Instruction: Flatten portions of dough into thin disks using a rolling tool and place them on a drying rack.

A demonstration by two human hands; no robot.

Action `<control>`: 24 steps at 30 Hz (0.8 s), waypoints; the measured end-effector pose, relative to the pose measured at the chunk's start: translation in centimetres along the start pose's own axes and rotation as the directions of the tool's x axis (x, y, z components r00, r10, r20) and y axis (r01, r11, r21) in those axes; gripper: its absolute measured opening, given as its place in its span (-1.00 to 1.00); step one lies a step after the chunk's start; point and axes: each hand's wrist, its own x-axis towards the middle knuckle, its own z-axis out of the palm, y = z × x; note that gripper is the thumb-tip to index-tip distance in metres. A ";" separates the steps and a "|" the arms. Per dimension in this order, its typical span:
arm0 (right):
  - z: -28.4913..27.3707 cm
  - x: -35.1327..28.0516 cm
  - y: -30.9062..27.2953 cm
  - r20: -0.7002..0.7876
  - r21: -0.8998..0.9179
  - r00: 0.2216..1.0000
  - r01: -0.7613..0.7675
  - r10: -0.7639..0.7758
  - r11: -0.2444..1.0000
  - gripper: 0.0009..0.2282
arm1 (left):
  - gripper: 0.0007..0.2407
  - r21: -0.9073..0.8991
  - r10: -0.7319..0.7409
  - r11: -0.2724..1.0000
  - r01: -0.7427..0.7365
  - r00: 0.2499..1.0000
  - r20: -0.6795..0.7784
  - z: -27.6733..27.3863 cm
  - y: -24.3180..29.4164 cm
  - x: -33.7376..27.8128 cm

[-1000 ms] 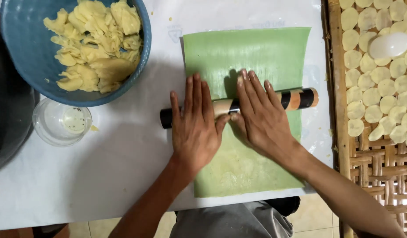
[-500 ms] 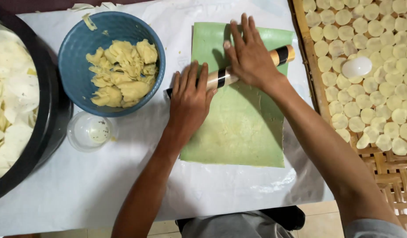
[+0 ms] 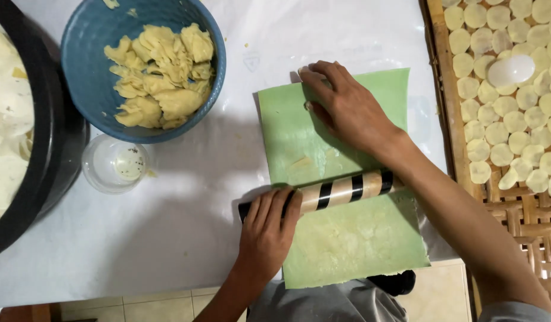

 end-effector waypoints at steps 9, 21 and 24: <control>-0.5 -15.4 -9.5 -0.006 -0.100 0.986 -0.163 0.164 0.981 -0.42 | -0.60 0.223 -0.150 0.967 0.122 0.982 0.115 2.8 1.3 -2.5; 0.3 -4.9 -1.5 0.254 -0.197 0.907 -0.291 0.335 0.936 -0.37 | -0.35 0.169 -0.264 0.962 0.215 0.892 0.368 6.2 -6.2 10.9; -0.4 -2.3 0.5 0.197 -0.037 0.916 -0.349 0.349 0.936 -0.41 | -0.37 0.269 -0.239 0.943 0.197 0.962 0.130 6.5 -7.7 13.0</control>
